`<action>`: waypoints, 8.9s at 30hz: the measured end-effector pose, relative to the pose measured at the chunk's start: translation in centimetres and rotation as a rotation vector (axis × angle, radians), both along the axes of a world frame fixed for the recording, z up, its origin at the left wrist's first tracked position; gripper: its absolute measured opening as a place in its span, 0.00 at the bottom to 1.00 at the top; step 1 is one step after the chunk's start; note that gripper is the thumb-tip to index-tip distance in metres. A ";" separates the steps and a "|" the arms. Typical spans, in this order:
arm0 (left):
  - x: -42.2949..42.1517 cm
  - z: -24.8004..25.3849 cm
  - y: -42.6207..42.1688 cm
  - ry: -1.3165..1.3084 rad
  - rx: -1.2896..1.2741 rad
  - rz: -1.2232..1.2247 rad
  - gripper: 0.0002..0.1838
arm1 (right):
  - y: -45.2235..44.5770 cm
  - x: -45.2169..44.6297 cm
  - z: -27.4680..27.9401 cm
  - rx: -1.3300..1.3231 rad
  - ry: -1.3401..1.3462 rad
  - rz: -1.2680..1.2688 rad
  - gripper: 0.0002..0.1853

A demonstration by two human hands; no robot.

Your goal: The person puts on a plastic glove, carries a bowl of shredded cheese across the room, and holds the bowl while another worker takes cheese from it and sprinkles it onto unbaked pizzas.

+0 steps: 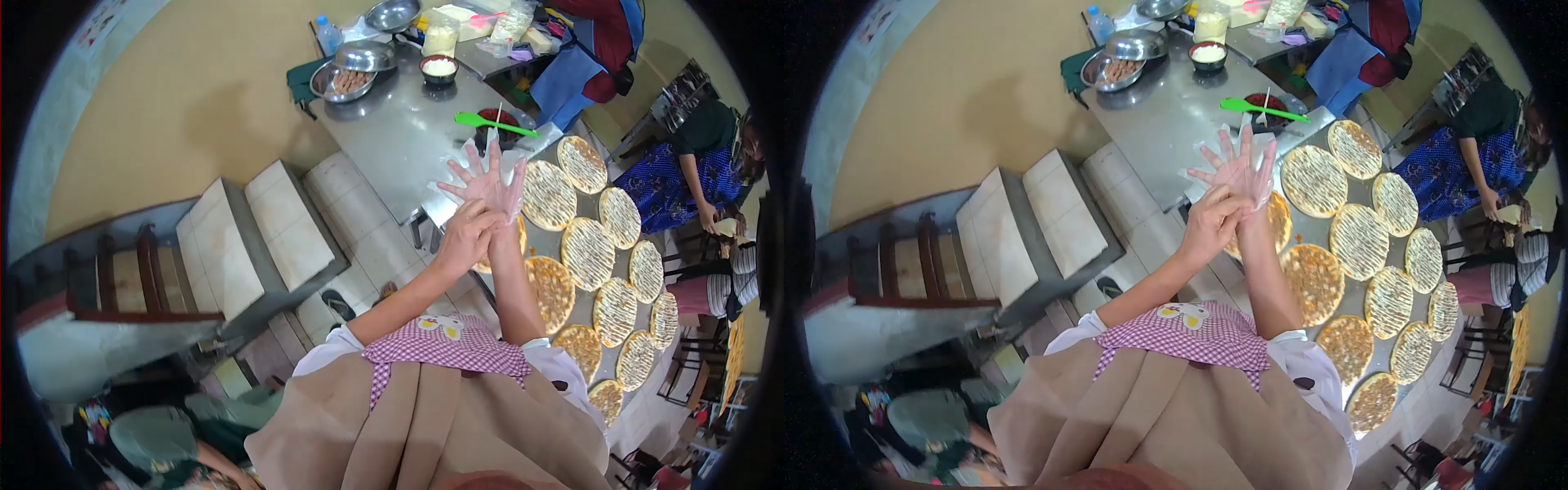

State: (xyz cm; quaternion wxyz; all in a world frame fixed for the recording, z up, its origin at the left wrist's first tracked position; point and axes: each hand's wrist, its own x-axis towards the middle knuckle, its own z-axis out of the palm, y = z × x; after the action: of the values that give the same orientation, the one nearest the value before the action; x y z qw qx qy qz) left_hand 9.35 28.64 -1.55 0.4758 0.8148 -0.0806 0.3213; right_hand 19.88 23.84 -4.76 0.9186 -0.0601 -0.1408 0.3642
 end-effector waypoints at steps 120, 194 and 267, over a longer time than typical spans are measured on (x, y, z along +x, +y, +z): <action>-38.0 -10.4 -30.8 1.899 0.864 -2.276 0.31 | -8.1 -61.8 -2.1 -0.679 1.650 -2.208 0.30; -53.5 -9.1 -33.1 1.657 0.686 -2.128 0.20 | 12.6 -68.8 -18.2 1.175 1.492 -3.377 0.18; -53.5 -16.5 -36.6 1.379 0.619 -2.362 0.12 | 14.8 -58.8 -31.7 1.758 2.357 -2.323 0.15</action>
State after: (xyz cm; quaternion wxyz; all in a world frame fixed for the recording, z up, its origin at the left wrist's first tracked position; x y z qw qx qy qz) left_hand -44.20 -7.95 -18.01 0.2086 0.3293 -0.5294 -0.7535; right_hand -38.94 38.66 -36.42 -0.0532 -0.5646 -0.4660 0.6791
